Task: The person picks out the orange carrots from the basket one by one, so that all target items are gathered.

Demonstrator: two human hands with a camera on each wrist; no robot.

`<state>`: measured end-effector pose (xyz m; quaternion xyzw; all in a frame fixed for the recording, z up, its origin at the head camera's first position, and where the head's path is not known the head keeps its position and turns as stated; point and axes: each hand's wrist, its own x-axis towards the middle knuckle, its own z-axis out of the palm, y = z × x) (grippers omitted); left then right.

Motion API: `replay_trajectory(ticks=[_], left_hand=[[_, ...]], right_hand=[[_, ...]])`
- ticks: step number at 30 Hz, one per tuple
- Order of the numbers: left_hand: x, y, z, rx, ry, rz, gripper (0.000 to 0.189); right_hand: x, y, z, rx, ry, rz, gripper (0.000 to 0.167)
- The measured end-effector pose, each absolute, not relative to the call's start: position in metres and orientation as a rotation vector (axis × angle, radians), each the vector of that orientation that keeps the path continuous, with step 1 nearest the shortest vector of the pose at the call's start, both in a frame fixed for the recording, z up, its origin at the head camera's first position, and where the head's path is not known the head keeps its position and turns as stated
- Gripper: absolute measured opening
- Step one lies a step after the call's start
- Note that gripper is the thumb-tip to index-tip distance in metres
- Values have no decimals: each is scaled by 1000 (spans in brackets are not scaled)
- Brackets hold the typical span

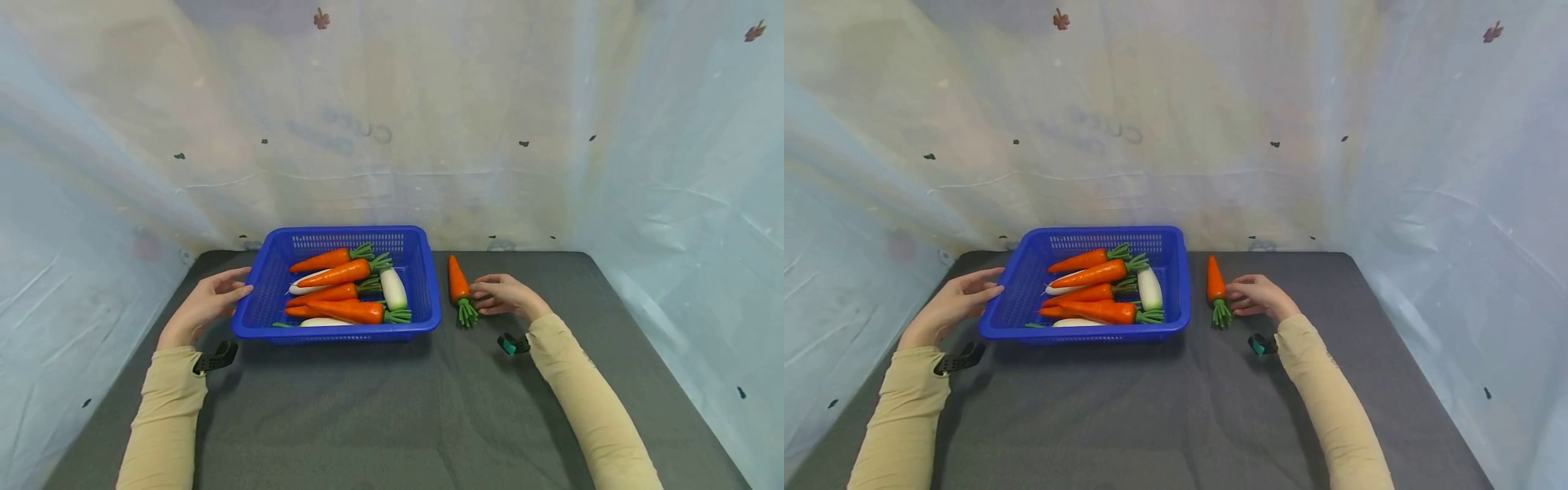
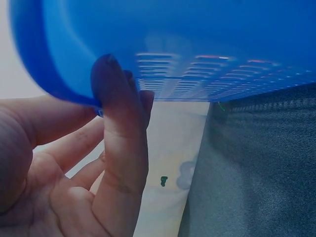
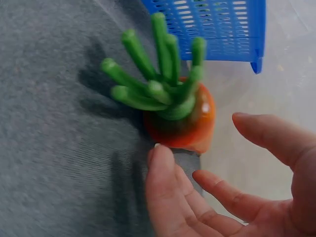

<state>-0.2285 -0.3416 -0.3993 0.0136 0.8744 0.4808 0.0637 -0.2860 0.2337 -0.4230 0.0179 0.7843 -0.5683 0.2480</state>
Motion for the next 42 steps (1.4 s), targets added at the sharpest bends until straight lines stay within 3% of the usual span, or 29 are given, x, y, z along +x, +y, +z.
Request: replay_trajectory(ticks=[9, 18, 31, 42], left_hand=[[-226, -344, -397, 73, 2616, 1462, 69], [-227, -347, -398, 90, 2587, 1465, 71], [-228, -346, -396, 107, 2568, 1472, 70], [-230, -347, -398, 106, 2575, 1476, 70]], right_hand=[[-289, 228, -369, -65, 2161, -1602, 59], [-294, 181, -326, -270, 2209, -1541, 53], [-301, 107, -320, -379, 2203, -1416, 44], [-300, 61, -342, -439, 2120, -1283, 44]])
